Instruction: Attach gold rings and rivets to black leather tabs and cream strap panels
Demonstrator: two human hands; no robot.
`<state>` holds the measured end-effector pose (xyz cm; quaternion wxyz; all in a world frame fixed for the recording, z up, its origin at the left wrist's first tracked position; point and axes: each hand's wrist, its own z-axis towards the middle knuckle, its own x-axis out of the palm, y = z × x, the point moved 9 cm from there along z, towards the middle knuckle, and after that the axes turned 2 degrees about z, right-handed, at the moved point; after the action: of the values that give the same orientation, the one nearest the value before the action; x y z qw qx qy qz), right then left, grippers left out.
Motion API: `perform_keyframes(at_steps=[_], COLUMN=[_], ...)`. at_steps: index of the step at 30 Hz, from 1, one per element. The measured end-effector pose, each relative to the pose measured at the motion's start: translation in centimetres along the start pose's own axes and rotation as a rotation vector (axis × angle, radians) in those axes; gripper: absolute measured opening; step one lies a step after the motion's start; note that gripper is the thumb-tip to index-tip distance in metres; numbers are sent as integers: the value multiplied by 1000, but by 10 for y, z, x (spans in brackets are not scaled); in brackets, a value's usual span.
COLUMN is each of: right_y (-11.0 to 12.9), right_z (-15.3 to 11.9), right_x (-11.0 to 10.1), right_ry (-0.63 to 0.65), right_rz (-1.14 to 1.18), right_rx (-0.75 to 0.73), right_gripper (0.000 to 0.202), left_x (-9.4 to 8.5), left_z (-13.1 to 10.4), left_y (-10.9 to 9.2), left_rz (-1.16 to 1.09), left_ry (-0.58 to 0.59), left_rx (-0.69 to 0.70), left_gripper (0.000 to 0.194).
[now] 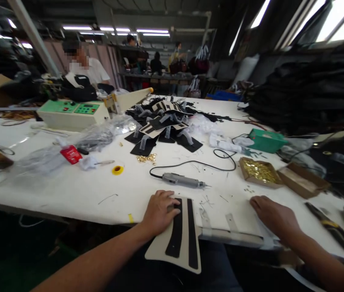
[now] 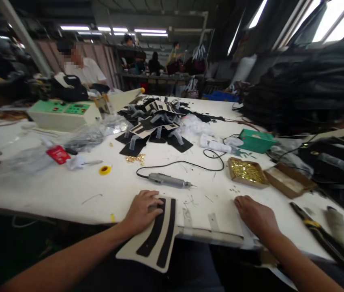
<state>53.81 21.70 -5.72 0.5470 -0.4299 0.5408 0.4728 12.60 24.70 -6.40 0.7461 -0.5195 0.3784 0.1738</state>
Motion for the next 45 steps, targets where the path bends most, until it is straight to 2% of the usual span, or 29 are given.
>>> perform_keyframes(at_steps=[2, 5, 9, 11, 14, 16, 18, 19, 21, 23, 28, 34, 45], right_y=[-2, 1, 7, 22, 70, 121, 178, 205, 246, 268, 276, 281, 276], right_z=[1, 7, 8, 6, -1, -9, -16, -19, -21, -21, -17, -18, -7], right_x=[12, 20, 14, 3, -13, -10, -4, -2, -1, 3, 19, 20, 30], right_ry=[86, 112, 135, 126, 125, 230, 332, 370, 353, 324, 344, 365, 433], right_rz=[-64, -95, -63, 37, 373, 654, 855, 914, 936, 916, 858, 790, 751], right_rx=[-30, -56, -87, -99, -72, -64, -123, -192, -339, -429, -424, -446, -239], right_gripper=[31, 34, 32, 27, 23, 26, 23, 19, 11, 10, 14, 16, 6], left_x=[0, -3, -3, -2, -1, 0, 1, 1, 1, 2, 3, 3, 4], left_z=[-2, -3, -2, -2, -2, -2, -2, -2, -1, -1, -1, -1, -2], left_y=[-1, -3, -2, -1, 0, 1, 1, 1, 2, 3, 6, 7, 8], left_rz=[1, 19, 38, 43, 53, 60, 68, 72, 77, 78, 64, 64, 73], left_ry=[-3, -9, -6, -3, 1, 4, 7, 8, 13, 17, 20, 23, 22], left_rx=[4, 2, -3, -2, 5, 11, 13, 14, 16, 19, 20, 21, 33], left_gripper=[21, 20, 20, 19, 18, 18, 19, 20, 21, 21, 20, 21, 24])
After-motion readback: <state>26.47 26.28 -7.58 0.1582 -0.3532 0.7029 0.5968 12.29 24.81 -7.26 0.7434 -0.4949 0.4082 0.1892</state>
